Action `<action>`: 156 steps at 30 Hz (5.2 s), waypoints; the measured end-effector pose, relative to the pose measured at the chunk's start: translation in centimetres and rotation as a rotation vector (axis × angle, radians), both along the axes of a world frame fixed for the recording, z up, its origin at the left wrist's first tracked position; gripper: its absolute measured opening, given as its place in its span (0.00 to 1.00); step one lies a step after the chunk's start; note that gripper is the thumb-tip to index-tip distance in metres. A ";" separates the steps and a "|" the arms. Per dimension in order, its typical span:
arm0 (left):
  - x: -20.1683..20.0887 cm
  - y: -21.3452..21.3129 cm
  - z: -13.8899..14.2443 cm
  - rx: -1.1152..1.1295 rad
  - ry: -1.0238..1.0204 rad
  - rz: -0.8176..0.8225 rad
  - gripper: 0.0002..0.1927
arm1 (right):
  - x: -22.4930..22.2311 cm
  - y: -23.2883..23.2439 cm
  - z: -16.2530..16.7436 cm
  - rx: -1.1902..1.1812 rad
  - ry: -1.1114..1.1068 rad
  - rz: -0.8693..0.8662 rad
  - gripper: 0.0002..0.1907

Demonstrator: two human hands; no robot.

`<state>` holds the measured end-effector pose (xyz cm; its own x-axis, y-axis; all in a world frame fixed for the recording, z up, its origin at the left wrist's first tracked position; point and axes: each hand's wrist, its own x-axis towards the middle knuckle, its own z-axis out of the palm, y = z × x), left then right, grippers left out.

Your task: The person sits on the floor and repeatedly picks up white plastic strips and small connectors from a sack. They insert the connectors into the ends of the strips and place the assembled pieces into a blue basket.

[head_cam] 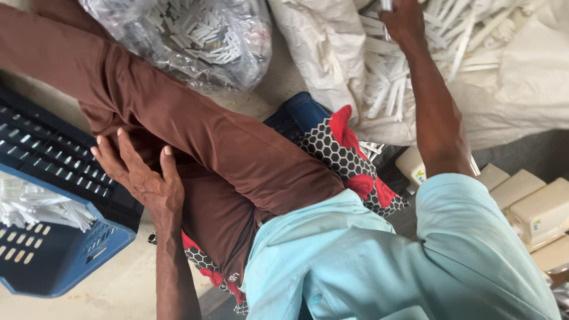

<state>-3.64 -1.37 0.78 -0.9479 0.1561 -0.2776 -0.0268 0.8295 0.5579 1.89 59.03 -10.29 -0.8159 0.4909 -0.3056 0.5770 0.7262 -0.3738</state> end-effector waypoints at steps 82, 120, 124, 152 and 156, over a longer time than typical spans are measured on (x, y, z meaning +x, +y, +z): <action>9.8 -1.4 6.0 0.694 -0.487 0.087 0.14 | 8.3 -28.7 14.9 -1.221 0.452 -0.017 0.09; 10.4 -1.2 3.8 0.656 -0.268 -0.038 0.11 | 7.4 -29.7 12.2 -0.751 0.374 0.494 0.28; 10.6 -1.1 3.4 0.697 -0.283 -0.019 0.12 | 7.9 -29.8 12.5 -0.849 0.321 0.404 0.25; 11.6 -0.6 2.9 0.585 -0.178 -0.018 0.12 | 8.3 -28.0 9.9 -0.804 0.241 0.476 0.24; 11.6 -0.5 2.8 0.522 -0.219 -0.002 0.13 | 8.3 -27.6 9.2 -0.754 0.125 0.364 0.21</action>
<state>7.97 -1.89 3.57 -0.8762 0.3278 -0.3533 -0.1868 0.4449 0.8759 10.19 31.41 -1.10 -0.9333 -0.1082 -0.3425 0.2772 0.3891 -0.8785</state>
